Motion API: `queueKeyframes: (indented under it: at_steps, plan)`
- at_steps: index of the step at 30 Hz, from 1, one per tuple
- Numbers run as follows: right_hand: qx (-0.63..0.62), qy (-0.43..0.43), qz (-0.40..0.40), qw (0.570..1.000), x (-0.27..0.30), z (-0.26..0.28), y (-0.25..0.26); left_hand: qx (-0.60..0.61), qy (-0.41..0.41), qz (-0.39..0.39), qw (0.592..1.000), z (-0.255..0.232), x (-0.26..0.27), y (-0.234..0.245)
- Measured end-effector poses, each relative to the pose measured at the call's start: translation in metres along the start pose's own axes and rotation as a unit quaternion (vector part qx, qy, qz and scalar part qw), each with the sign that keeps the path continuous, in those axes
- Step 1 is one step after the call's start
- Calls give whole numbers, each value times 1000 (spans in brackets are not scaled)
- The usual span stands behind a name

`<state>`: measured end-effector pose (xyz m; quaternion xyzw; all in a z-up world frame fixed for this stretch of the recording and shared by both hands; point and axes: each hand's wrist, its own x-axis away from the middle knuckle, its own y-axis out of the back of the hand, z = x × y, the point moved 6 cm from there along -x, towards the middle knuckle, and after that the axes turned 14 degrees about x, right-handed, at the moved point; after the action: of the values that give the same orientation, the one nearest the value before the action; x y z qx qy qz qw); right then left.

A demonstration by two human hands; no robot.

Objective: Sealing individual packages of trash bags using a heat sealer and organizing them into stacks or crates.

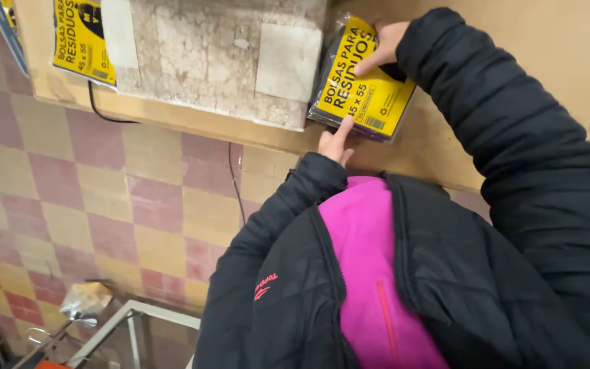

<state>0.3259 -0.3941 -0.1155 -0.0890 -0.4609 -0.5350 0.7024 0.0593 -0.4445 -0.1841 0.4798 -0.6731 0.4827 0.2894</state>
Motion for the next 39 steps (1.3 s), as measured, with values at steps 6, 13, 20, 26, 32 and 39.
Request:
queueKeyframes:
  at_steps: [6,13,20,26,32,39]
  plan:
    - [-132,60,-10,989,23,-53,-38,-2,-47,87,995,-2,-18,-25]
    - [-323,297,-316,841,143,-40,-31,-191,-217,269,919,-49,-25,-91]
    - [-637,259,-322,651,62,-181,-127,-323,-411,457,719,-78,3,-145]
    - [-601,226,-403,652,82,-184,-104,-332,-359,495,718,-81,16,-160]
    - [-90,338,-521,778,128,-90,-68,-254,-385,479,747,-57,0,-156]
    - [151,188,-600,763,186,-31,-61,-314,-415,410,749,-79,64,-192]
